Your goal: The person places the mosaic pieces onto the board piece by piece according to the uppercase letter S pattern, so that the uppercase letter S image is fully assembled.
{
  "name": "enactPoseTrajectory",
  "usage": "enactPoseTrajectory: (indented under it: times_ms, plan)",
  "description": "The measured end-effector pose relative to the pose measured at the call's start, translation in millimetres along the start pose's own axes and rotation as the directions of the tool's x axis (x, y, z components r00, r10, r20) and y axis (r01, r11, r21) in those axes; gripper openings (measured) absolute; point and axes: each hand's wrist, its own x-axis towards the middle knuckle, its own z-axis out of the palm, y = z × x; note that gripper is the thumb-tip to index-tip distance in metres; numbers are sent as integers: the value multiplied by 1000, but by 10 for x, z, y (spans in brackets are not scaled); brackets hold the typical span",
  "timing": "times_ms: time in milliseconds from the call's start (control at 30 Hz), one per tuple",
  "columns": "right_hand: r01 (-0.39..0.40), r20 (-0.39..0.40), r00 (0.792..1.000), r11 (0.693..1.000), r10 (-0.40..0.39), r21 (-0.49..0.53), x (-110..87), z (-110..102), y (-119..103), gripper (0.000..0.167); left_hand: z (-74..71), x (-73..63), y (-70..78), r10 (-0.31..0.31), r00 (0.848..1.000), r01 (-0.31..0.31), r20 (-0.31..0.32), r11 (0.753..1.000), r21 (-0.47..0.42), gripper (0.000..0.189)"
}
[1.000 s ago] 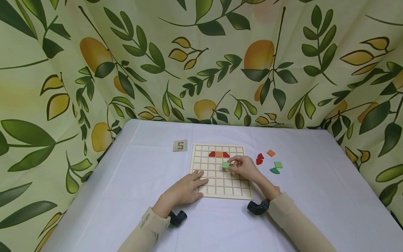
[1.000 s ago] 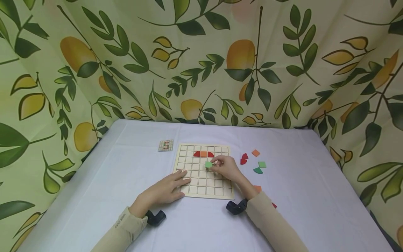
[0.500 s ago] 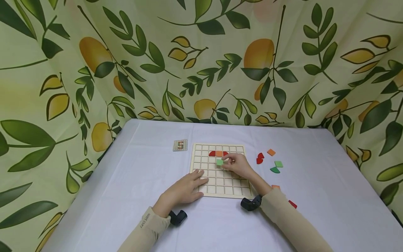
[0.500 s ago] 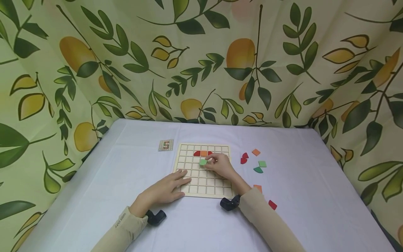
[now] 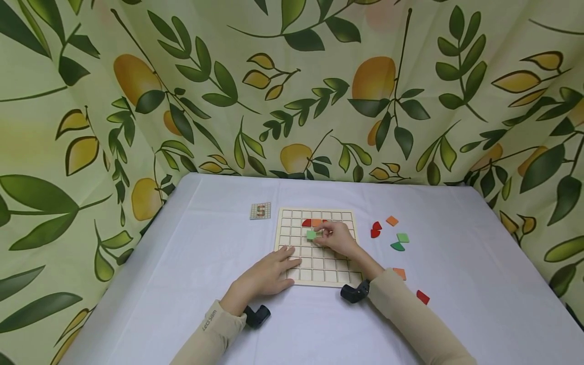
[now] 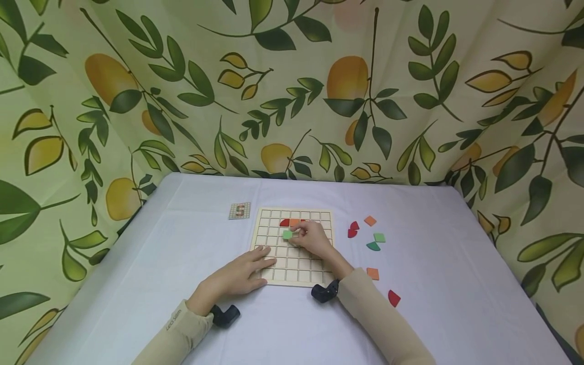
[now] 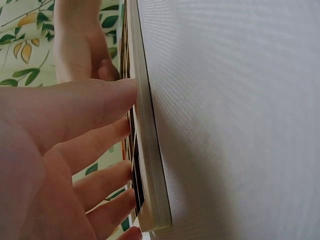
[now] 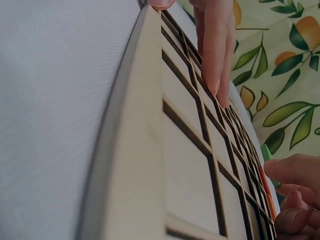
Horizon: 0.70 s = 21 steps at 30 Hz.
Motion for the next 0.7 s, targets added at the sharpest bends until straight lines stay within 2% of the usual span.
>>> enactPoseTrajectory:
  times_ms: [700]
  plan:
    - [-11,-6,1000,1000,11,11,120,81,-56,26,23,14,-23,-1,1000,1,-6,1000,-9,50]
